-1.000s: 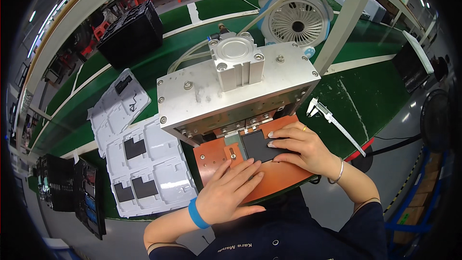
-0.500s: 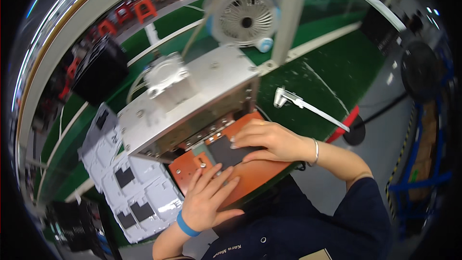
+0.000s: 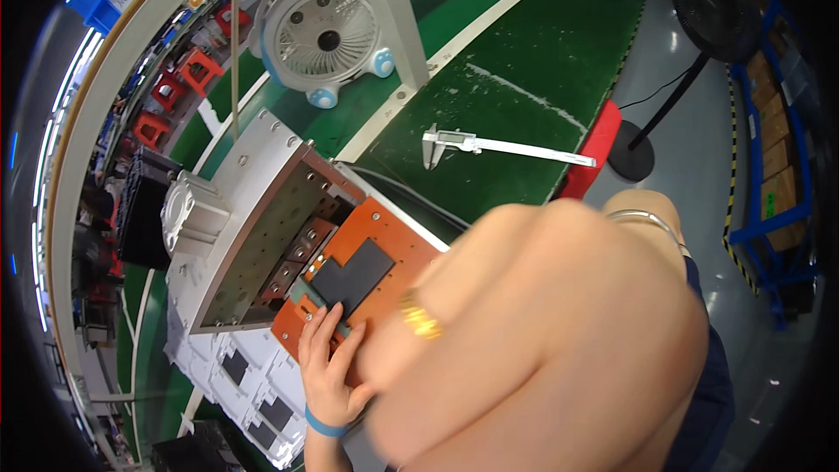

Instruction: The person organizes plastic trays containing batteries on the table, places a battery into a machine fixture, and adjusts the fixture using an allen wrench.

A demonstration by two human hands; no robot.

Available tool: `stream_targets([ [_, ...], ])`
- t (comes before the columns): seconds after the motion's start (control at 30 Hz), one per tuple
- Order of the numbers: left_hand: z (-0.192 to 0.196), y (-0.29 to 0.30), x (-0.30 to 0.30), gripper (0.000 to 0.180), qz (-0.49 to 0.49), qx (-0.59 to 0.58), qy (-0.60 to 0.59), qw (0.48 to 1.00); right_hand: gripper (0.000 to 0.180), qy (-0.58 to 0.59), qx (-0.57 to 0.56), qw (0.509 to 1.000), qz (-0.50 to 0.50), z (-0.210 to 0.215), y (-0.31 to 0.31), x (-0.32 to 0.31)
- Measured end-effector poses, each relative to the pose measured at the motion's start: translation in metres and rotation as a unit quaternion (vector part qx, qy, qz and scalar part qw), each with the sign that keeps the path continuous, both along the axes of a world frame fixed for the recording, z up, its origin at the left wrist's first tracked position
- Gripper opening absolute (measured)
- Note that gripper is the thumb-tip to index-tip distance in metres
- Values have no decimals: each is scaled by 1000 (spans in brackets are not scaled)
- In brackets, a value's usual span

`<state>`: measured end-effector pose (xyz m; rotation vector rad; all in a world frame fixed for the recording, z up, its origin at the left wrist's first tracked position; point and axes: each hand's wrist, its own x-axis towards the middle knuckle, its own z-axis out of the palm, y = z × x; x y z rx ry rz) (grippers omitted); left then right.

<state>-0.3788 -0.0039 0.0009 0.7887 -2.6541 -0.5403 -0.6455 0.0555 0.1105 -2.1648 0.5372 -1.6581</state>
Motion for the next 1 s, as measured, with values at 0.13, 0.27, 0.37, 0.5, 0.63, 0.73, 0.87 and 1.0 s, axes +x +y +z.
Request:
stream_targets([
  [0.13, 2, 4, 22, 57, 2, -38, 11, 999, 9, -32, -67, 995, 68, -4, 12, 8],
  [0.27, 0, -2, 25, 45, 51, -89, 19, 995, 7, -51, -127, 984, 111, -3, 19, -8],
  [0.37, 12, -14, 18, 41, 36, -122, -36, 991, 6, -62, -170, 973, 142, -15, 37, -32],
  [0.5, 23, -28, 4, 53, -19, -133, -68, 989, 5, -57, -230, 955, 181, -10, 48, -22],
  [0.63, 18, -27, 10, 59, -5, -160, -121, 980, 6, -55, -267, 960, -69, -11, 65, 17],
  [0.73, 14, -26, -3, 60, -38, -159, -88, 983, 13, 123, -459, 860, -187, -55, 74, 10],
  [0.87, 10, -19, 18, 57, 0, -170, -79, 982, 28, 363, -130, 832, -399, -91, 0, -11],
  [1.0, 10, -17, 15, 55, -4, -165, -28, 986, 12, 182, 105, 854, -475, -181, -63, -64],
])
